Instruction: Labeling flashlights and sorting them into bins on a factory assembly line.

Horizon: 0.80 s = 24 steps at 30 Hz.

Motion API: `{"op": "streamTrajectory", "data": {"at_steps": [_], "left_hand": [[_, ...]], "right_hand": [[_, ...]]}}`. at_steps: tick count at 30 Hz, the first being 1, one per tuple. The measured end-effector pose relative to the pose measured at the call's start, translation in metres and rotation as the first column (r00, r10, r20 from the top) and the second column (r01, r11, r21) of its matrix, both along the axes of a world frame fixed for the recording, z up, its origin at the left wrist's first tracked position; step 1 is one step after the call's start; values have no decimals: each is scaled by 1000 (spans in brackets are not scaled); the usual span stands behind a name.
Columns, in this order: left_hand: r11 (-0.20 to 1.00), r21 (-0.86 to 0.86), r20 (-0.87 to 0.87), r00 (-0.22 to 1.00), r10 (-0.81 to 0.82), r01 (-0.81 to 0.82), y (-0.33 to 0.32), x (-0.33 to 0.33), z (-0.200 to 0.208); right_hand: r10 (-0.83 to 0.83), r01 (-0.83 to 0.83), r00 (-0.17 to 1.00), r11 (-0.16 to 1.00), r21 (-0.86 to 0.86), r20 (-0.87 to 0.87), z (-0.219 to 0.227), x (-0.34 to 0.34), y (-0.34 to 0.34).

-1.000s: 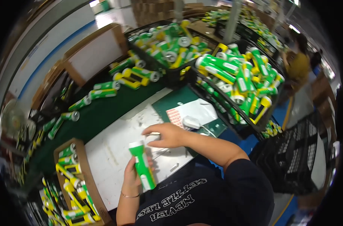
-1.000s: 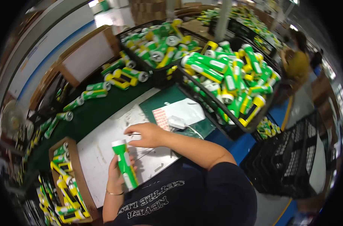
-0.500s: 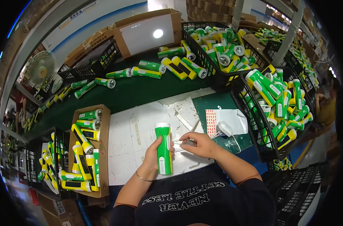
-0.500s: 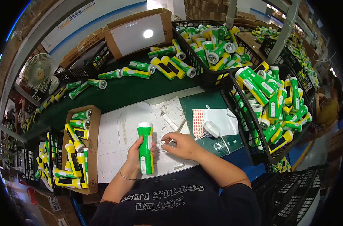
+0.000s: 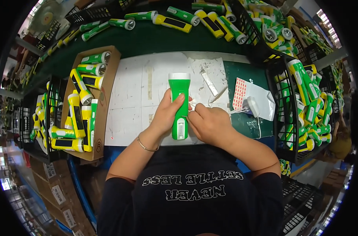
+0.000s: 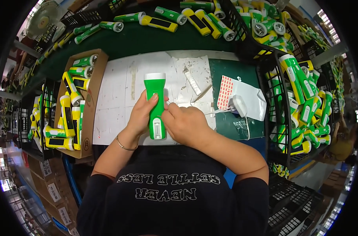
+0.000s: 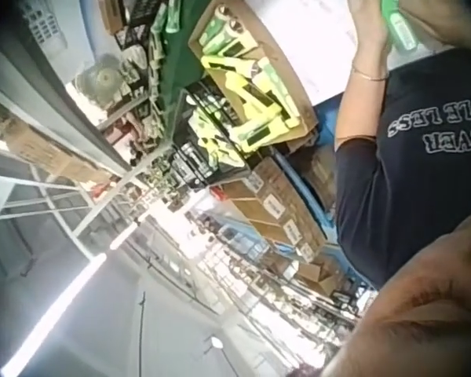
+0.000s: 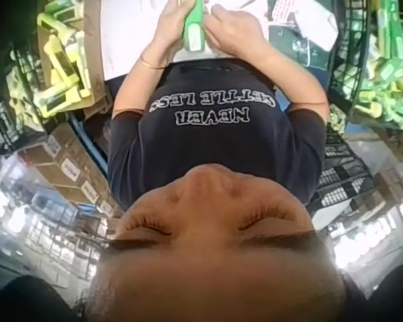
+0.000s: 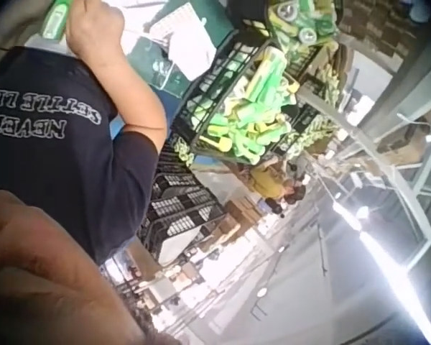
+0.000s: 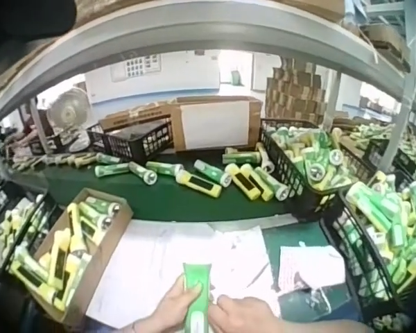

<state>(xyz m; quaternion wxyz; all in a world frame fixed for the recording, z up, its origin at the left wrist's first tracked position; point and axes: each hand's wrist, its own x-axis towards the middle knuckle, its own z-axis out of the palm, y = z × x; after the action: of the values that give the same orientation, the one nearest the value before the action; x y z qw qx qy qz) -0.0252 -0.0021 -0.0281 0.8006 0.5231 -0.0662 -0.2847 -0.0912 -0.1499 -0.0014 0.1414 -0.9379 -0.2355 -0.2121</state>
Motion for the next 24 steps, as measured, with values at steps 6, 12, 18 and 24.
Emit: {"op": "streamTrajectory", "data": {"at_steps": [6, 12, 18, 24], "left_hand": [[998, 25, 131, 990, 54, -58, 7, -3, -6], [992, 31, 154, 981, 114, -120, 16, 5, -13], [980, -36, 31, 980, 197, -196, 21, 20, -7], [999, -18, -27, 999, -29, 28, 13, 3, -2]], "right_hand": [[42, -43, 999, 999, -22, -29, -9, 1, 8], [279, -282, 909, 959, 36, -310, 1, -12, 11], [420, -388, 898, 897, 212, -134, -6, -25, 12], [73, 165, 931, 791, 590, -359, -5, 12, 9]]}}
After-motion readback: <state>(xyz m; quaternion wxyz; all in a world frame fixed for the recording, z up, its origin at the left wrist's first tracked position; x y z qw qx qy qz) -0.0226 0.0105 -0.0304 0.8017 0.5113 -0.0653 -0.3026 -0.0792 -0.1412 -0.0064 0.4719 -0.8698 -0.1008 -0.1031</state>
